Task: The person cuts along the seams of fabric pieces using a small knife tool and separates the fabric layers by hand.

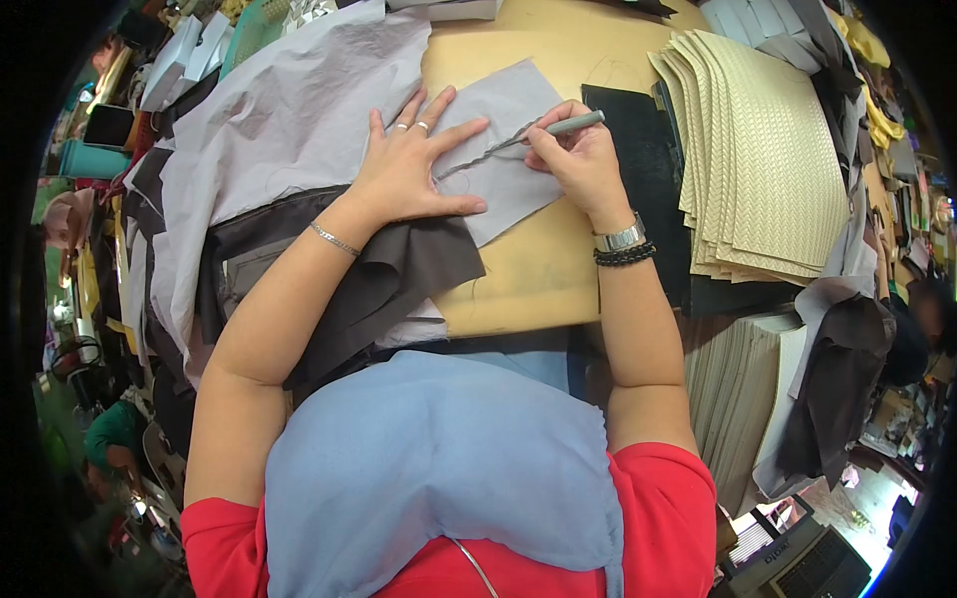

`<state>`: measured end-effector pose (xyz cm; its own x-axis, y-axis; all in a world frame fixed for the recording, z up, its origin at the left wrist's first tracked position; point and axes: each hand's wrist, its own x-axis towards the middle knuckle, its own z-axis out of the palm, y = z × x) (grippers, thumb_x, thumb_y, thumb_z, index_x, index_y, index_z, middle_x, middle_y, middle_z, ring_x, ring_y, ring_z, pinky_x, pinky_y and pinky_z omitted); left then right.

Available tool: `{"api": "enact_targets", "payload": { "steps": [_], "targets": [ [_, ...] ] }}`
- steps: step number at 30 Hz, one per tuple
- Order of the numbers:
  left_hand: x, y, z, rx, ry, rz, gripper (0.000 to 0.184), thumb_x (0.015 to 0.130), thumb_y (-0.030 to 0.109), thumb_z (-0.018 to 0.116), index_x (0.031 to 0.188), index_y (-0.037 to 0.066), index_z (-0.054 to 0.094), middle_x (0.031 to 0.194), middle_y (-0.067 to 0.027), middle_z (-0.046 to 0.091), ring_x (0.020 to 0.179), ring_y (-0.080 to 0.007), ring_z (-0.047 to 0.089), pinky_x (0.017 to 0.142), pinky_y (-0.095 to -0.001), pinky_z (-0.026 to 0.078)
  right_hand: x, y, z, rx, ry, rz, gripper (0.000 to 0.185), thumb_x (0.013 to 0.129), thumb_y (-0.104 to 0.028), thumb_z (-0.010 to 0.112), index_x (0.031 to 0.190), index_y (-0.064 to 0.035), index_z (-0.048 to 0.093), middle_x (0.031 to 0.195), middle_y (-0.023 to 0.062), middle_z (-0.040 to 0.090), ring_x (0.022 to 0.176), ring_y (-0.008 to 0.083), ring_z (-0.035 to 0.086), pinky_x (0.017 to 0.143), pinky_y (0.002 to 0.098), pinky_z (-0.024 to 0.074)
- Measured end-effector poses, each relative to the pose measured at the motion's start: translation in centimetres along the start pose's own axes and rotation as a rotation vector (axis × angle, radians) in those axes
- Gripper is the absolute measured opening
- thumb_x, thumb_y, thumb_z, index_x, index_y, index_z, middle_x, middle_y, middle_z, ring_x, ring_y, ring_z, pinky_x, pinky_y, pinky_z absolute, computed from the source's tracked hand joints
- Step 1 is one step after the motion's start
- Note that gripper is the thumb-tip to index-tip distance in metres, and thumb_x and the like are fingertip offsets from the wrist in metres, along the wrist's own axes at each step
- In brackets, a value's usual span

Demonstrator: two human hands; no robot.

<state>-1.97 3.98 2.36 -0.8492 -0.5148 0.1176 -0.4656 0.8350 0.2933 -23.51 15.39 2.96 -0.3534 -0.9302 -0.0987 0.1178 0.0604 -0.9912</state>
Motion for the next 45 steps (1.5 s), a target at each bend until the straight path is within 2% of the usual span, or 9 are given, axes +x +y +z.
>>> {"api": "enact_targets", "payload": {
  "steps": [8, 16, 20, 26, 29, 32, 36, 39, 45],
  "targets": [
    [0.0, 0.0, 0.1, 0.008, 0.008, 0.003, 0.098, 0.058, 0.077, 0.074, 0.144, 0.035, 0.052, 0.162, -0.0151, 0.028, 0.149, -0.0444, 0.02, 0.106, -0.0799, 0.012, 0.1, 0.6, 0.1, -0.106, -0.115, -0.101, 0.014, 0.088, -0.007, 0.075, 0.092, -0.0022, 0.062, 0.085, 0.0045, 0.07, 0.077, 0.0078, 0.065, 0.069, 0.0211, 0.0513],
    [-0.7, -0.4, -0.5, -0.078, 0.016, 0.014, 0.09, 0.062, 0.071, 0.076, 0.142, 0.034, 0.055, 0.161, -0.0138, 0.029, 0.149, -0.0419, 0.022, 0.106, -0.0798, 0.013, 0.2, 0.7, 0.1, -0.164, -0.123, -0.064, 0.016, 0.086, -0.011, 0.077, 0.09, -0.0019, 0.065, 0.085, 0.0033, 0.07, 0.077, 0.0064, 0.065, 0.069, 0.0215, 0.0504],
    [-3.1, -0.1, -2.2, 0.057, -0.055, -0.03, 0.087, 0.062, 0.07, 0.077, 0.14, 0.037, 0.056, 0.161, -0.0137, 0.03, 0.149, -0.0411, 0.023, 0.106, -0.0798, 0.014, 0.0, 0.3, 0.4, -0.157, -0.108, -0.052, 0.017, 0.086, -0.012, 0.078, 0.09, -0.0025, 0.065, 0.082, 0.0034, 0.07, 0.075, 0.0067, 0.065, 0.066, 0.0208, 0.0495],
    [-3.5, -0.2, -1.7, 0.042, -0.058, -0.084, 0.09, 0.06, 0.076, 0.074, 0.141, 0.041, 0.054, 0.161, -0.0158, 0.028, 0.149, -0.0415, 0.02, 0.105, -0.0809, 0.015, -0.5, -0.8, 1.4, -0.075, -0.128, 0.146, 0.017, 0.087, -0.015, 0.077, 0.09, -0.0041, 0.064, 0.083, 0.0053, 0.071, 0.073, 0.0078, 0.065, 0.065, 0.0201, 0.051],
    [-3.5, -0.5, -1.5, 0.036, -0.057, -0.078, 0.092, 0.059, 0.077, 0.074, 0.142, 0.041, 0.052, 0.161, -0.0158, 0.026, 0.15, -0.0417, 0.018, 0.105, -0.0814, 0.014, -0.8, -1.4, 2.0, -0.049, -0.132, 0.144, 0.017, 0.088, -0.015, 0.076, 0.09, -0.0043, 0.063, 0.082, 0.0055, 0.071, 0.074, 0.0079, 0.065, 0.067, 0.0214, 0.0524],
    [-3.5, -0.5, -1.4, 0.015, -0.054, -0.082, 0.093, 0.059, 0.076, 0.074, 0.142, 0.042, 0.051, 0.162, -0.0153, 0.026, 0.15, -0.0419, 0.018, 0.104, -0.0817, 0.014, -0.2, -0.6, 0.9, 0.033, -0.165, 0.16, 0.016, 0.088, -0.013, 0.075, 0.092, -0.005, 0.062, 0.085, 0.006, 0.071, 0.078, 0.0101, 0.067, 0.073, 0.0252, 0.0555],
    [-3.5, -0.4, -1.6, 0.023, -0.066, -0.088, 0.096, 0.058, 0.075, 0.076, 0.144, 0.041, 0.05, 0.163, -0.0144, 0.024, 0.15, -0.042, 0.018, 0.104, -0.0816, 0.014, -0.3, -0.5, -0.4, 0.533, -0.434, 0.22, 0.013, 0.09, -0.009, 0.071, 0.092, -0.0063, 0.058, 0.094, 0.0085, 0.069, 0.085, 0.0162, 0.069, 0.085, 0.0342, 0.0587],
    [-3.5, -0.5, -1.4, 0.03, -0.065, -0.082, 0.098, 0.058, 0.078, 0.074, 0.145, 0.041, 0.048, 0.162, -0.0158, 0.024, 0.15, -0.0418, 0.017, 0.105, -0.0814, 0.014, -1.2, -0.1, 1.0, 0.304, -0.183, 0.123, 0.013, 0.093, -0.005, 0.066, 0.096, -0.007, 0.053, 0.094, 0.0094, 0.069, 0.085, 0.0191, 0.071, 0.089, 0.0415, 0.0591],
    [-4.2, -1.1, -2.2, 0.028, -0.113, -0.072, 0.102, 0.057, 0.079, 0.074, 0.147, 0.039, 0.046, 0.164, -0.0145, 0.021, 0.151, -0.0416, 0.016, 0.105, -0.0812, 0.014, -2.8, 1.1, 3.5, 0.195, 0.026, 0.023, 0.014, 0.097, -0.009, 0.065, 0.101, -0.0045, 0.052, 0.098, 0.0085, 0.068, 0.096, 0.0199, 0.071, 0.079, 0.0292, 0.0603]
  ]
}}
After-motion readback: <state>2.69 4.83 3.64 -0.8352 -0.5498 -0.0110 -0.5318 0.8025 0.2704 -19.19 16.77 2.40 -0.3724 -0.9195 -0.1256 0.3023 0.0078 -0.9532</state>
